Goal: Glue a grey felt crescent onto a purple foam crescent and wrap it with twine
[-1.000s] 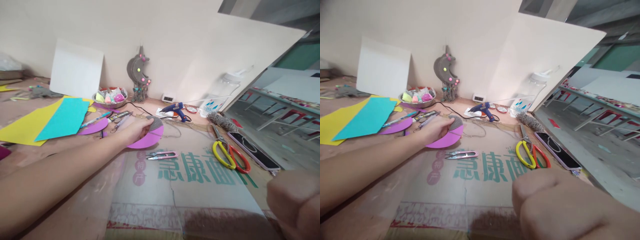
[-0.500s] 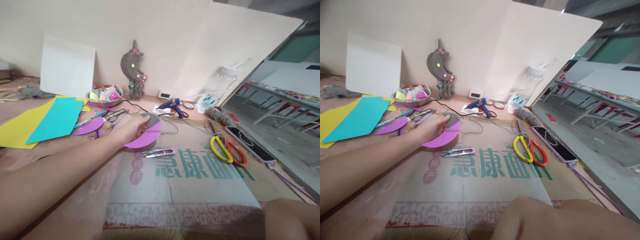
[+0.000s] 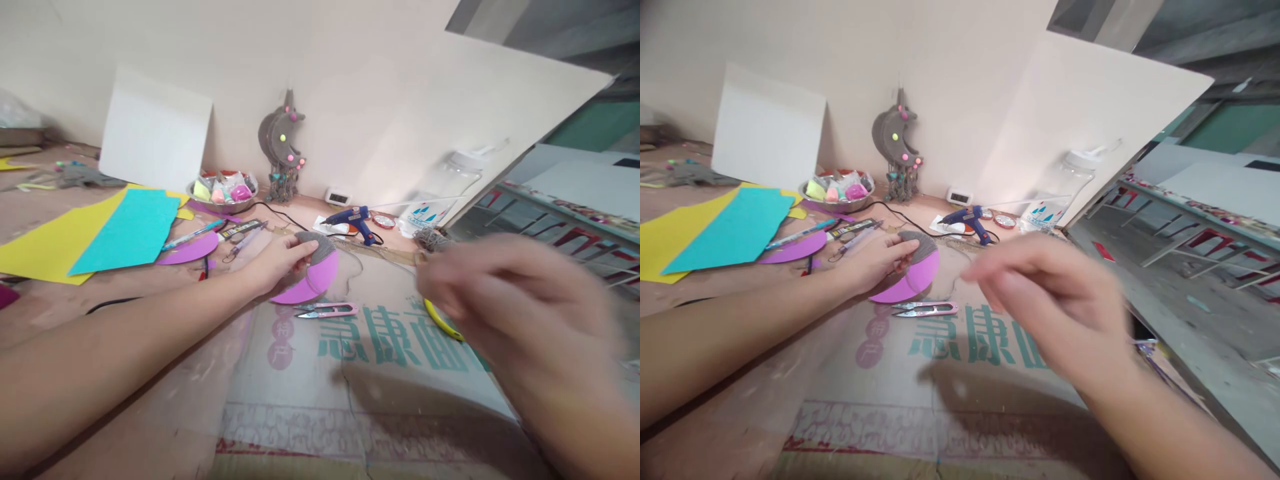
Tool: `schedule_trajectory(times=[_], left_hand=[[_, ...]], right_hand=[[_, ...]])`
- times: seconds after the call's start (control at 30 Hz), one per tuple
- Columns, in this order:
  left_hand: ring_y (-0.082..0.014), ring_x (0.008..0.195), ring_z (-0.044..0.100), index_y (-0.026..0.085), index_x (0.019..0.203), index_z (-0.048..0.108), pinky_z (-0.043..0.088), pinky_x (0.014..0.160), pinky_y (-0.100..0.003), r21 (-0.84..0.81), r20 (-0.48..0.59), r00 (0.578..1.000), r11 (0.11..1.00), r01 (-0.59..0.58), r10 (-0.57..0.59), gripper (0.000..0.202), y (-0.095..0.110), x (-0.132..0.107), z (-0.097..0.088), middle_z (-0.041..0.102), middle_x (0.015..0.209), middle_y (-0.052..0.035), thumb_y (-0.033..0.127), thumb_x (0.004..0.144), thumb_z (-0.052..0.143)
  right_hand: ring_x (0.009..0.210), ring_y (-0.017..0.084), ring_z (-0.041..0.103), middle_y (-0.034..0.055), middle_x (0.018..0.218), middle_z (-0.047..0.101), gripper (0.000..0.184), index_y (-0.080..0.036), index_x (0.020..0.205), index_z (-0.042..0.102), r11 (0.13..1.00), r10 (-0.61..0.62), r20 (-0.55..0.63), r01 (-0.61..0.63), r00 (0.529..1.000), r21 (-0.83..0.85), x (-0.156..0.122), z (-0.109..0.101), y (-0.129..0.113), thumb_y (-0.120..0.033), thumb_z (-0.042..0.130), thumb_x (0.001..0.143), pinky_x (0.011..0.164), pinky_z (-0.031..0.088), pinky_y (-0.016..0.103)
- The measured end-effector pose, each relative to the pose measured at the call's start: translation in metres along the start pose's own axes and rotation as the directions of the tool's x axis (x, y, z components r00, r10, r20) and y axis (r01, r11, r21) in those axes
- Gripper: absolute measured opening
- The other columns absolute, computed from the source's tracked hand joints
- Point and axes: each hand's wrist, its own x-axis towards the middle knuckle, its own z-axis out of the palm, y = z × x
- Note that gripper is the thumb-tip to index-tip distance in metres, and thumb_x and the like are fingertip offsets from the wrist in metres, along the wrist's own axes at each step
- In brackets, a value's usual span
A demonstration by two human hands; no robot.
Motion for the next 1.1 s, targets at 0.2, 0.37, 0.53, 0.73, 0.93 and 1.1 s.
schedule_trajectory(times=[0.2,0.37,0.53,0.73,0.93,1.1], left_hand=[[-0.0043,0.043,0.04,0.016,0.065,0.045,0.029,0.045,-0.019,-0.1,0.028,0.998,0.993,0.055,-0.052,0.027,0.0,0.0,0.003,0.047,0.053,0.0058,0.035,0.076,0.062],[-0.0038,0.042,0.039,0.017,0.065,0.045,0.027,0.042,-0.018,-0.088,0.036,0.998,0.995,0.055,-0.052,0.022,-0.001,0.0,0.005,0.045,0.052,0.0066,0.031,0.077,0.058],[-0.0044,0.043,0.039,0.017,0.065,0.045,0.029,0.042,-0.018,0.036,0.027,1.0,0.999,-0.005,0.004,0.024,0.0,-0.002,0.004,0.045,0.052,0.0062,0.033,0.077,0.057],[-0.0047,0.043,0.038,0.017,0.065,0.045,0.028,0.042,-0.019,0.083,0.027,0.999,0.996,0.03,-0.032,0.026,-0.002,-0.001,0.003,0.045,0.053,0.0053,0.036,0.079,0.055],[-0.0044,0.045,0.039,0.016,0.067,0.045,0.028,0.043,-0.018,0.043,0.042,0.999,0.999,0.032,-0.034,0.026,-0.003,0.001,0.003,0.045,0.055,0.0053,0.036,0.078,0.057],[-0.0042,0.045,0.039,0.016,0.067,0.045,0.028,0.044,-0.018,0.019,0.049,0.998,0.999,0.04,-0.041,0.025,0.0,-0.002,0.004,0.045,0.053,0.0062,0.035,0.078,0.057]], right_hand=[[0.057,0.011,0.051,0.002,0.078,0.061,0.026,-0.018,0.095,0.06,0.986,0.138,0.034,-0.134,0.99,-0.101,0.111,0.043,0.046,-0.039,0.055,0.083,0.054,0.044,0.027],[0.086,0.021,0.062,0.0086,0.105,0.065,0.04,-0.019,0.113,0.058,0.893,0.149,-0.032,-0.148,0.988,-0.424,0.111,0.029,0.081,-0.042,0.055,0.08,0.08,0.049,0.039],[0.106,0.026,0.059,0.0113,0.127,0.056,0.057,-0.02,0.128,0.049,0.88,0.197,0.025,-0.165,0.98,-0.446,0.138,0.026,0.104,-0.044,0.058,0.077,0.089,0.047,0.041],[0.095,0.029,0.062,0.0135,0.108,0.066,0.049,-0.016,0.113,0.059,0.787,0.346,0.001,-0.289,0.938,-0.545,0.169,0.038,0.128,-0.046,0.063,0.073,0.084,0.047,0.042],[0.078,0.024,0.063,0.0096,0.086,0.07,0.036,-0.015,0.094,0.066,0.792,0.354,0.028,-0.284,0.935,-0.54,0.175,0.054,0.132,-0.045,0.06,0.075,0.076,0.048,0.035],[0.079,0.022,0.062,0.0045,0.086,0.071,0.029,-0.02,0.09,0.069,0.835,0.306,0.073,-0.231,0.949,-0.499,0.174,0.052,0.125,-0.043,0.062,0.074,0.077,0.048,0.033]])
